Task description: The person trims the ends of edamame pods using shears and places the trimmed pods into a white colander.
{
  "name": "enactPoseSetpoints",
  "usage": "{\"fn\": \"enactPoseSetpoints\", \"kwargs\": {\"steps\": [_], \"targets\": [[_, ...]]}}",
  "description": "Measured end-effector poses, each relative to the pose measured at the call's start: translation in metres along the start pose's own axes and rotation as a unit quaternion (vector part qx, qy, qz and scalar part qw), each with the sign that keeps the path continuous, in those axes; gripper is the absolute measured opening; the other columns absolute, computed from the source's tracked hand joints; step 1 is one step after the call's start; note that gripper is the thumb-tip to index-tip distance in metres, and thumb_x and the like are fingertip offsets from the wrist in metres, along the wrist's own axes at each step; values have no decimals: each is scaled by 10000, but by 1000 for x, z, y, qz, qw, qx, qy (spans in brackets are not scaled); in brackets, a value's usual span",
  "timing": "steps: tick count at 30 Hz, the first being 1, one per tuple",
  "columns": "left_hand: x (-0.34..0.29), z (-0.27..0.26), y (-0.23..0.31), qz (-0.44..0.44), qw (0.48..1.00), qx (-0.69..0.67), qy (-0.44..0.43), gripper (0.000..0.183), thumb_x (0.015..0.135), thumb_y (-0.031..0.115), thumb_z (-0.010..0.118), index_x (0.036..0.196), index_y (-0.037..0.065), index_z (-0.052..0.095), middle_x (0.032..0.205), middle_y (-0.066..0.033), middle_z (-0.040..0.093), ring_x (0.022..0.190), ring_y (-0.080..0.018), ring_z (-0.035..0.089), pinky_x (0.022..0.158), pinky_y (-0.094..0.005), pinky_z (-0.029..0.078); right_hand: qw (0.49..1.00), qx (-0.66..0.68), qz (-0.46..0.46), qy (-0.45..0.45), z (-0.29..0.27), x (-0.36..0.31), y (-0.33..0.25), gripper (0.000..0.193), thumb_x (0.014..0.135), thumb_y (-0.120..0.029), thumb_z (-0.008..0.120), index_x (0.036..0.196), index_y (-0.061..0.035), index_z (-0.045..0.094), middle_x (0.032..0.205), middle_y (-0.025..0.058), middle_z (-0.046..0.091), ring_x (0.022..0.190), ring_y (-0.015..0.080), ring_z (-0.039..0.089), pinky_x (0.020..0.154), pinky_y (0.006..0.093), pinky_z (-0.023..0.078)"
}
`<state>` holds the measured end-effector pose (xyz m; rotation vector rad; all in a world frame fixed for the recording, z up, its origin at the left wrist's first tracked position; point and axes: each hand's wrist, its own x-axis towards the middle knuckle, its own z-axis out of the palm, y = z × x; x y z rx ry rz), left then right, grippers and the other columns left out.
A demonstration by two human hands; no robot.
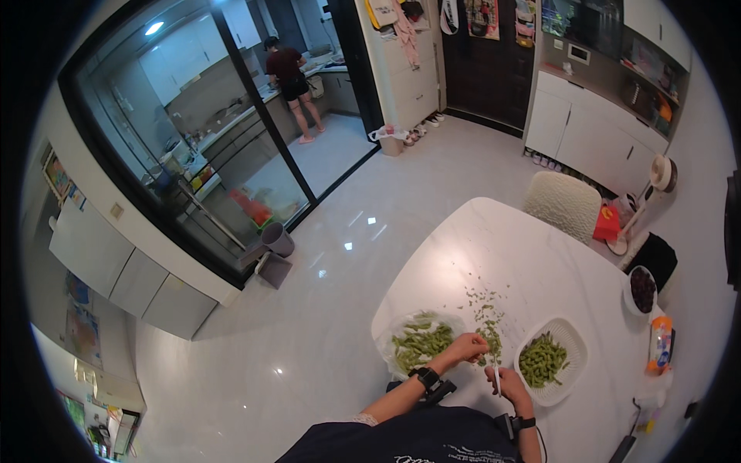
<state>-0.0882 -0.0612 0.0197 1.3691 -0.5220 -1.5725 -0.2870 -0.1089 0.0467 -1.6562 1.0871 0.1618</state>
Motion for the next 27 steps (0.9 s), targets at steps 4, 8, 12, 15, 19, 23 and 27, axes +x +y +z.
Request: {"fn": "enactPoseSetpoints", "kwargs": {"steps": [4, 8, 12, 15, 19, 23, 27], "targets": [[-6, -6, 3, 45, 999, 2, 0, 179, 838, 185, 630, 852, 18, 570, 649, -36, 554, 529, -90, 501, 471, -230, 408, 1000, 14, 8, -7, 1, 2, 0, 694, 799, -635, 541, 795, 55, 619, 617, 76, 565, 517, 157, 584, 494, 278, 473], [-11, -11, -4, 17, 1000, -12, -5, 200, 863, 208, 625, 945, 31, 582, 728, -7, 569, 616, -68, 528, 558, -208, 461, 999, 32, -4, -7, 7, -2, 2, 672, 808, -619, 544, 787, 49, 612, 619, 75, 564, 515, 151, 579, 492, 282, 475], [-8, -4, -3, 15, 1000, -27, -1, 210, 868, 212, 626, 985, 41, 591, 735, 2, 575, 631, -71, 544, 576, -218, 466, 1000, 19, 13, 2, 6, -4, 14, 641, 825, -585, 547, 778, 50, 615, 600, 64, 561, 508, 147, 567, 488, 272, 463], [-9, -5, 7, 48, 999, -11, 11, 203, 869, 228, 620, 958, 47, 611, 724, 5, 580, 622, -78, 549, 580, -230, 468, 999, -44, -23, 19, 6, 6, 40, 623, 838, -586, 518, 778, 24, 634, 584, 75, 565, 530, 158, 567, 521, 298, 456], [-28, -11, 19, 37, 997, -12, 71, 215, 856, 225, 628, 959, 37, 601, 701, 2, 569, 596, -74, 528, 560, -221, 453, 996, -59, -62, 17, 11, 3, 10, 590, 850, -581, 492, 716, -14, 584, 587, 78, 570, 552, 170, 566, 549, 303, 442], [-22, -2, 27, 22, 998, -52, 32, 233, 851, 185, 648, 1024, 38, 596, 798, 11, 599, 653, -62, 547, 588, -191, 459, 997, -32, -57, 46, -4, -13, -10, 556, 853, -568, 499, 705, -35, 562, 575, 53, 556, 542, 156, 560, 538, 292, 433], [-24, 4, 28, -10, 999, -37, 21, 178, 844, 180, 656, 958, 51, 610, 802, 14, 604, 652, -54, 542, 581, -187, 449, 999, -8, -39, 34, -6, -24, -19, 647, 838, -614, 463, 761, 15, 595, 733, 224, 604, 698, 357, 588, 638, 406, 440]]}}
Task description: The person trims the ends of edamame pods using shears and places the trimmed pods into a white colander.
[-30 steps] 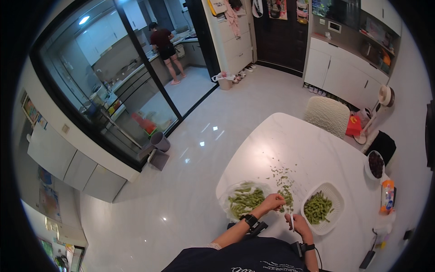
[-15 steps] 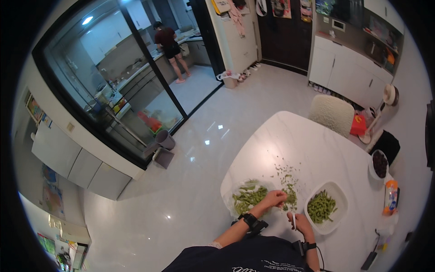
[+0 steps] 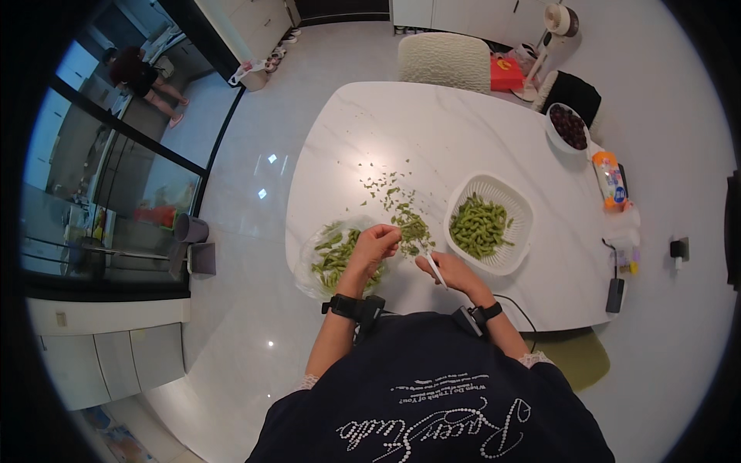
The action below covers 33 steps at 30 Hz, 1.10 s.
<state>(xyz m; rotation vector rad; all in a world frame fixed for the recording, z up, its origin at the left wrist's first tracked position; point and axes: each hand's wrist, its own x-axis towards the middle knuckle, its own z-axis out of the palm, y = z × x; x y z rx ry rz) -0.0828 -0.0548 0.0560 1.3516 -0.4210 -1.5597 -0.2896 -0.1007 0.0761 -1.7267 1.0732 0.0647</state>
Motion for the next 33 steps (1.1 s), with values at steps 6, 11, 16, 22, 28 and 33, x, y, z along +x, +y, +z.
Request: {"fn": "enactPoseSetpoints", "kwargs": {"steps": [6, 11, 16, 22, 28, 33], "targets": [[-6, 3, 1, 11, 1000, 26, -3, 127, 843, 172, 658, 885, 60, 616, 752, 20, 598, 624, -45, 522, 557, -179, 430, 999, -3, 15, -30, -2, -2, -12, 631, 834, -609, 458, 804, -2, 629, 765, 206, 625, 727, 342, 604, 670, 393, 455], [-5, 3, 1, 8, 1000, 27, -4, 123, 841, 169, 661, 872, 59, 617, 735, 23, 592, 599, -40, 504, 541, -176, 418, 1000, 0, -20, 5, 3, -2, -6, 552, 851, -538, 499, 682, -18, 570, 559, 56, 538, 531, 157, 519, 527, 293, 411], [-3, 3, 1, 5, 999, 32, -6, 125, 842, 174, 659, 869, 59, 617, 722, 26, 586, 587, -37, 496, 530, -174, 408, 1000, -10, -21, 5, 2, 1, -5, 576, 838, -563, 501, 682, -15, 581, 566, 57, 546, 527, 159, 523, 525, 289, 416], [-4, 0, 2, 3, 998, 59, -9, 148, 836, 188, 667, 874, 54, 618, 726, 24, 587, 592, -41, 496, 528, -171, 399, 1000, 13, 9, -22, -2, -1, -2, 705, 811, -672, 446, 677, -2, 620, 662, 123, 615, 642, 262, 590, 628, 343, 461], [2, -6, -9, -5, 996, 83, -19, 158, 836, 195, 666, 905, 60, 622, 755, 21, 600, 617, -43, 511, 561, -181, 412, 998, 2, 53, -43, -2, -1, 1, 741, 777, -724, 444, 638, -21, 634, 573, 91, 593, 543, 237, 578, 574, 331, 459], [3, -9, -15, -26, 995, 95, -6, 197, 841, 205, 663, 962, 55, 621, 783, 14, 608, 664, -47, 541, 584, -189, 429, 997, -12, 52, -50, -2, -3, 0, 775, 751, -755, 448, 564, -21, 612, 511, 83, 558, 464, 194, 567, 497, 300, 451]]}}
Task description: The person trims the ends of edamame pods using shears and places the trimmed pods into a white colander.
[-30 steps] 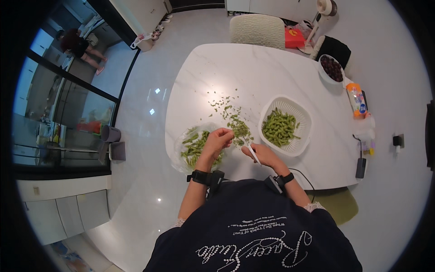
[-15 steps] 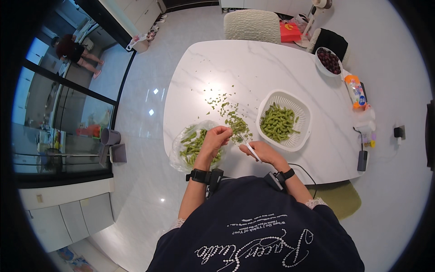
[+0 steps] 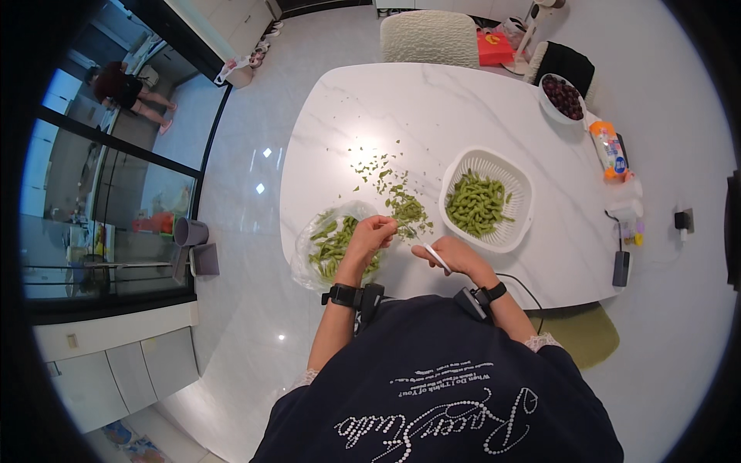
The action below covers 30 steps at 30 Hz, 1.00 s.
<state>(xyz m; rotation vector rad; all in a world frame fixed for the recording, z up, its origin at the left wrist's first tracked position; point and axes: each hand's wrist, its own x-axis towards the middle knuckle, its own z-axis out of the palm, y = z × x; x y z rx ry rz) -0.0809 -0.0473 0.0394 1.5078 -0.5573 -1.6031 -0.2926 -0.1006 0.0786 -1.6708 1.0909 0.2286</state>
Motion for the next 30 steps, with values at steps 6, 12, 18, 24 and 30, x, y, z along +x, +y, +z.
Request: {"fn": "enactPoseSetpoints", "kwargs": {"steps": [6, 12, 18, 24, 30], "targets": [[-2, -1, 8, 15, 1000, -21, -7, 266, 873, 151, 619, 1103, 28, 566, 857, -28, 606, 680, -68, 552, 604, -197, 471, 999, 34, 7, -5, -1, 1, 2, 762, 748, -743, 476, 557, -16, 600, 495, 80, 546, 429, 177, 551, 472, 299, 445], [-1, 5, 11, 47, 983, -179, 6, 235, 892, 101, 575, 1097, -10, 552, 918, -78, 608, 822, -172, 640, 702, -240, 550, 998, -59, -15, 4, -1, 5, 4, 754, 776, -712, 469, 587, 11, 573, 560, 132, 572, 537, 255, 590, 550, 346, 461], [-1, 5, 13, 7, 975, -219, 39, 246, 872, 124, 619, 1081, 8, 565, 925, -71, 614, 836, -179, 646, 685, -244, 552, 995, -63, -59, 41, 3, 4, 0, 632, 857, -594, 448, 703, 5, 576, 653, 183, 585, 629, 308, 568, 604, 388, 437], [2, 4, 9, -17, 981, -194, -9, 223, 861, 122, 633, 1049, 18, 574, 857, -42, 617, 766, -126, 626, 660, -228, 545, 998, -45, -46, 12, -2, 1, -8, 732, 817, -691, 411, 786, 8, 628, 800, 227, 630, 771, 365, 610, 684, 409, 458], [0, 10, 10, -22, 985, -172, -16, 196, 864, 126, 630, 1022, 19, 582, 839, -22, 607, 753, -106, 612, 667, -224, 538, 999, -24, -39, 10, 0, 4, -3, 707, 829, -669, 411, 727, -2, 620, 742, 198, 625, 714, 342, 598, 660, 394, 456]]}}
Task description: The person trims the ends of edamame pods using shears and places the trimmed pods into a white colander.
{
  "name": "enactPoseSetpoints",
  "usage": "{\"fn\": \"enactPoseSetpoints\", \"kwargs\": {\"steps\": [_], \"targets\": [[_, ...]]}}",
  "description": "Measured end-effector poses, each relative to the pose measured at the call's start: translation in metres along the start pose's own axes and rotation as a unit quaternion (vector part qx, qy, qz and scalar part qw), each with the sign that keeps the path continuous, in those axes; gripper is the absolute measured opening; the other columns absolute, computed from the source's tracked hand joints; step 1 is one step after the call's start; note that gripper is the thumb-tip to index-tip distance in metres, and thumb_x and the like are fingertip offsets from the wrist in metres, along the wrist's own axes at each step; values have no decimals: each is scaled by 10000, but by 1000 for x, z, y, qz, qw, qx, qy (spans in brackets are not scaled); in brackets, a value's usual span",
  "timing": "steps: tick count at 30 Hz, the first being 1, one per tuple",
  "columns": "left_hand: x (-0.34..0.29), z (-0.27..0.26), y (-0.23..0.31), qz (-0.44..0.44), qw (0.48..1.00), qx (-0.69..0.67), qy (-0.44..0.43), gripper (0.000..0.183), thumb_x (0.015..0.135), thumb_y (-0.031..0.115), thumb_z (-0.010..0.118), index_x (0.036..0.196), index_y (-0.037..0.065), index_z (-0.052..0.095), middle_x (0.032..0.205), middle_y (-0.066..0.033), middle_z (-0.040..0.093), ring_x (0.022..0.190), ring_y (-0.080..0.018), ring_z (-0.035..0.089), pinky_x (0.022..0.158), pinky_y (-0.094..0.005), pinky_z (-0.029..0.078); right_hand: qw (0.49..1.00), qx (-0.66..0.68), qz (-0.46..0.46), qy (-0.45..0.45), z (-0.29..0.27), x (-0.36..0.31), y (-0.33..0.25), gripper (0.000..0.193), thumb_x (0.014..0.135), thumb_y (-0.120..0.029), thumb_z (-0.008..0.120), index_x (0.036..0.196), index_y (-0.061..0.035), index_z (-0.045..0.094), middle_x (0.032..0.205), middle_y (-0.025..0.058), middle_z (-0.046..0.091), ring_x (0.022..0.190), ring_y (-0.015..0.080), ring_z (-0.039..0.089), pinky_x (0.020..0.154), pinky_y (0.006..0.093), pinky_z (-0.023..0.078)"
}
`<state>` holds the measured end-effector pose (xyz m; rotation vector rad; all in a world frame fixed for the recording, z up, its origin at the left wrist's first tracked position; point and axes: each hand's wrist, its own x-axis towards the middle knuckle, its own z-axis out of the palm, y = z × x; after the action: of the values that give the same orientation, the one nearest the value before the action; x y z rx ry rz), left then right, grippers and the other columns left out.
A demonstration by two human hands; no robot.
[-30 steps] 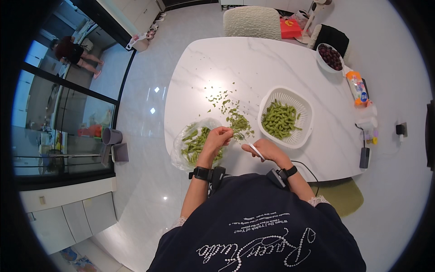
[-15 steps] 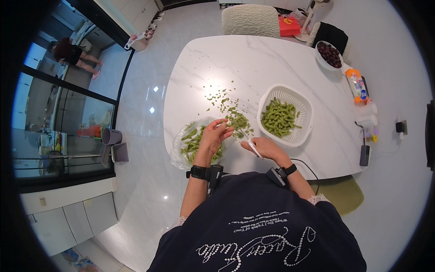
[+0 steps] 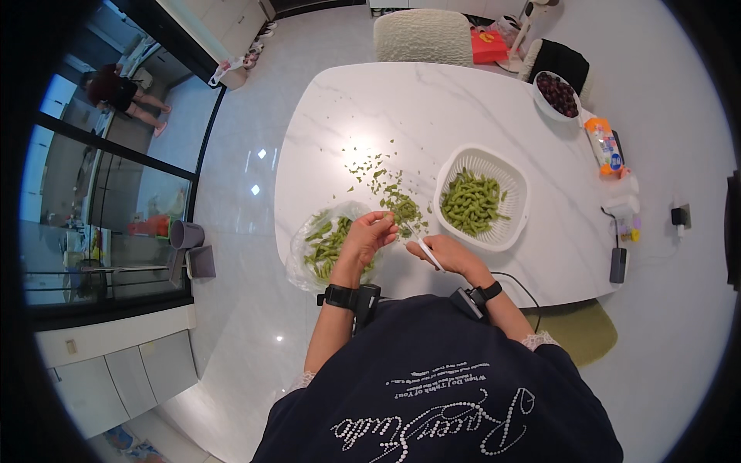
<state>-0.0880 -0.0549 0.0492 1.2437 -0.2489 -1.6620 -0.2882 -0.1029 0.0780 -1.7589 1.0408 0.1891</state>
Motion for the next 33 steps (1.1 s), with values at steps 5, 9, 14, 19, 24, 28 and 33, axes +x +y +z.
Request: {"fn": "enactPoseSetpoints", "kwargs": {"steps": [5, 9, 14, 19, 24, 28, 33], "targets": [[2, -3, -3, 6, 1000, 8, 13, 200, 869, 125, 624, 1029, 15, 576, 848, -28, 606, 752, -114, 613, 670, -236, 543, 999, 34, 7, 4, 0, -3, 2, 715, 806, -686, 434, 641, -10, 599, 628, 157, 588, 600, 295, 571, 590, 368, 444], [0, -4, -2, 2, 997, 67, 46, 206, 882, 121, 593, 1046, 1, 555, 894, -69, 604, 784, -157, 625, 689, -267, 549, 999, 18, 27, 6, 4, 0, 10, 743, 763, -723, 460, 575, -17, 595, 532, 132, 551, 512, 267, 555, 538, 360, 438], [6, -21, -3, 33, 996, 46, 72, 235, 892, 117, 561, 1075, -27, 527, 933, -107, 604, 853, -188, 633, 727, -294, 547, 998, -29, 48, 13, 7, 4, 20, 787, 741, -748, 452, 488, -12, 570, 474, 135, 518, 506, 273, 570, 526, 369, 440], [4, 30, 18, 62, 989, 125, -54, 350, 939, 148, 477, 1208, -76, 472, 1081, -168, 593, 949, -210, 621, 830, -294, 525, 997, -77, 30, -4, 10, 7, 25, 822, 743, -760, 419, 461, 1, 554, 470, 142, 522, 520, 302, 578, 548, 388, 453], [-4, 69, 33, 69, 981, 59, -171, 376, 954, 150, 462, 1260, -69, 444, 1181, -176, 550, 1059, -218, 575, 884, -314, 506, 995, -87, 37, -11, 5, 0, 15, 743, 784, -706, 429, 495, -33, 553, 469, 93, 531, 501, 242, 580, 538, 349, 450], [-3, 38, 40, 115, 987, 74, -88, 366, 934, 194, 524, 1209, -45, 492, 1134, -134, 582, 1004, -208, 600, 819, -297, 515, 998, -59, 24, 7, 8, 2, 24, 727, 781, -700, 462, 499, -37, 558, 480, 100, 538, 502, 245, 574, 527, 358, 434], [-6, -49, 29, 98, 992, 63, 51, 299, 929, 192, 534, 1123, -36, 532, 977, -87, 599, 891, -165, 607, 734, -258, 517, 997, -71, 27, 23, 5, 7, 19, 668, 812, -636, 490, 558, -25, 573, 484, 99, 524, 488, 234, 559, 519, 361, 412]]}}
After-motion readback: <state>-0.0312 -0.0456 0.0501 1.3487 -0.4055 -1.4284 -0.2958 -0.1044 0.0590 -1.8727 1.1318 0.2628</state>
